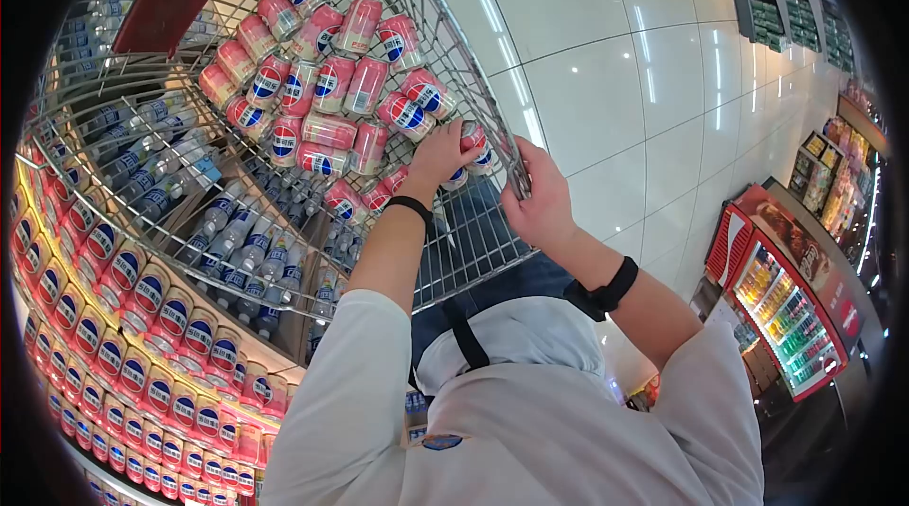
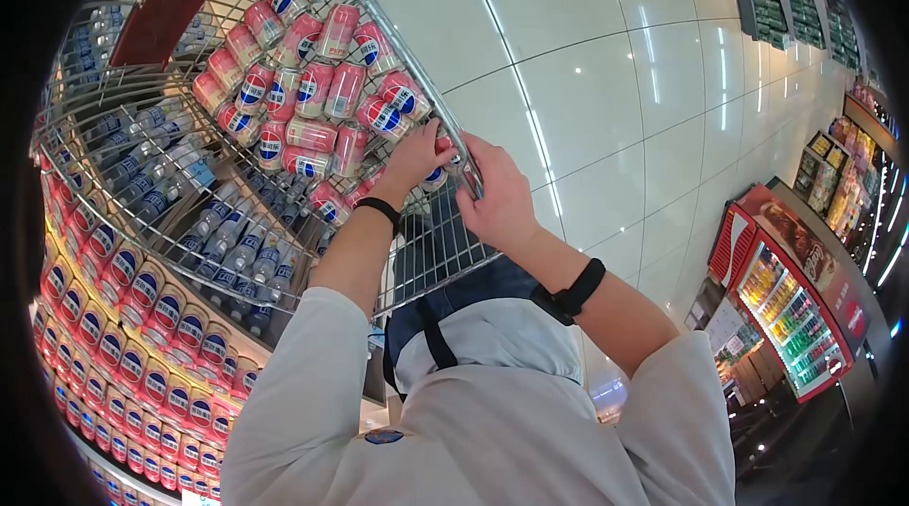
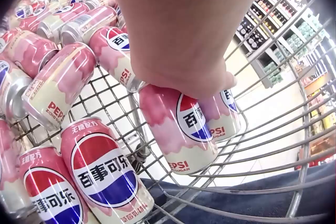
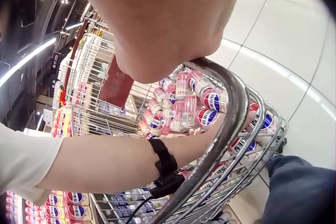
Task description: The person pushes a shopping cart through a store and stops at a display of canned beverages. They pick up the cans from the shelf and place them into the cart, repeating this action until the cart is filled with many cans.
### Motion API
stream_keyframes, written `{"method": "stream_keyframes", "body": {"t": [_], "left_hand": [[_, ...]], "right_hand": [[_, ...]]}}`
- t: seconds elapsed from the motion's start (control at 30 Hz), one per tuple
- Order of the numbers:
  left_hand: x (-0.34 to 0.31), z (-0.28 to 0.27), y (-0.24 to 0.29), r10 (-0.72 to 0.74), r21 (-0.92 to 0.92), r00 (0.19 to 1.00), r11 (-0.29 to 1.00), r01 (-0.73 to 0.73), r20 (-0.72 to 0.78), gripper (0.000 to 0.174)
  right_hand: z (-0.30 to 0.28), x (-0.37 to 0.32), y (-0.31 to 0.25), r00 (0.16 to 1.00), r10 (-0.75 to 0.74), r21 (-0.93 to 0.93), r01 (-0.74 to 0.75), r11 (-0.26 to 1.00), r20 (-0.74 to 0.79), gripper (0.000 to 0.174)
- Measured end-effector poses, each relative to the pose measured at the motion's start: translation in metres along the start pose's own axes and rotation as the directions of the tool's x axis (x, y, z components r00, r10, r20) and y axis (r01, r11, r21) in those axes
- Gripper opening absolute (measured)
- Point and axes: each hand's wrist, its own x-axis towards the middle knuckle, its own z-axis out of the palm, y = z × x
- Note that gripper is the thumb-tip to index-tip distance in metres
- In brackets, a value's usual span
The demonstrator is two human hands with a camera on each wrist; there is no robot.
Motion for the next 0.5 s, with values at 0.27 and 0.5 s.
{"method": "stream_keyframes", "body": {"t": [0.27, 0.5], "left_hand": [[-0.013, 0.012, 0.0, 0.055, 0.154, 0.986, 0.988, -0.031, -0.159, 0.064], [-0.085, -0.047, 0.032, -0.125, 0.017, 0.988, 0.992, 0.128, -0.089, 0.042]], "right_hand": [[0.009, -0.002, 0.014, 1.0, -0.018, 0.027, 0.018, 0.999, -0.009, 0.057], [0.008, 0.003, 0.005, 0.997, -0.016, 0.039, 0.019, 0.999, -0.076, 0.058]]}}
